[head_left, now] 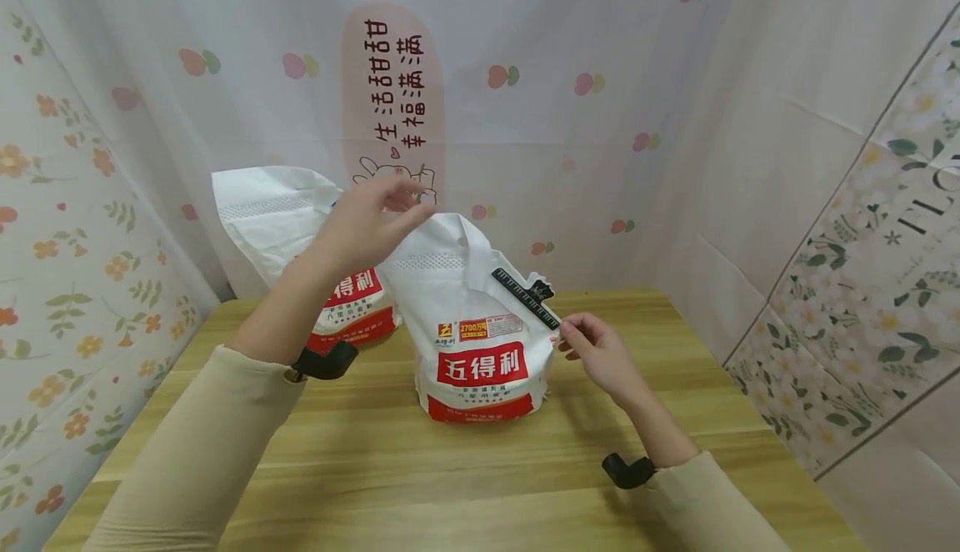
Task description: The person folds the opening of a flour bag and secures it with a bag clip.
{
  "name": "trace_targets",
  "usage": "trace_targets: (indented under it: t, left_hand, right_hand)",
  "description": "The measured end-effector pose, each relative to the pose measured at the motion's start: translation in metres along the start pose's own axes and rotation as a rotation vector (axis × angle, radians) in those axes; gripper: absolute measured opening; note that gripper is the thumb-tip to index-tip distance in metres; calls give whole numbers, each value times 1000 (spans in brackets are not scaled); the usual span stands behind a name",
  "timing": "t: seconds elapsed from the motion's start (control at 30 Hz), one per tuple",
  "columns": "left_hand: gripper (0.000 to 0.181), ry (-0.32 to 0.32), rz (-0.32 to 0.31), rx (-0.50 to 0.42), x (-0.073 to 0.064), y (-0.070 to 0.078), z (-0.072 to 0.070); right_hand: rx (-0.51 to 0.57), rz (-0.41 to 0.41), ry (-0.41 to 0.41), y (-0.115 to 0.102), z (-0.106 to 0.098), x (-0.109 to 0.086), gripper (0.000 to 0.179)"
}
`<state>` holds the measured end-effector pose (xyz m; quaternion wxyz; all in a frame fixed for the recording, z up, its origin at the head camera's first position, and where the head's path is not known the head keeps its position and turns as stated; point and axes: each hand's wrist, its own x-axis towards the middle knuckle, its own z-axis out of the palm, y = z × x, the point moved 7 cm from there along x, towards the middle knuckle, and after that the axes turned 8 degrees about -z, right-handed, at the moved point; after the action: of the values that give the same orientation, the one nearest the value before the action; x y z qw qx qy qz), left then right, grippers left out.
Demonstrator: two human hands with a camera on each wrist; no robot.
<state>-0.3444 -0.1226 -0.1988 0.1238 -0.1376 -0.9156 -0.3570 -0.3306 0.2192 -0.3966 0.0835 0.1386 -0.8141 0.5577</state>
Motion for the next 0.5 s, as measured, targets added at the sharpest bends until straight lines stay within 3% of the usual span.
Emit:
trace_targets:
  t: [0.13,0.23,0.37,0.5]
  left_hand:
    - [57,1,-161,-252,-17,-37,-1]
    - [59,-26,-231,-408,-28,-59,8]
    - [53,-31,-232,-578,-35,-74,21]
    - [44,29,-204,-684,-37,-78,27]
  right_hand:
    - [-13,-26,-2,-3,-1,1,30]
    - [-24,-31,11,-4,-1,2,28]
    - [-44,-32,31,-4,-2,2,25]
    - [-71,-33,44,-5,-4,2,24]
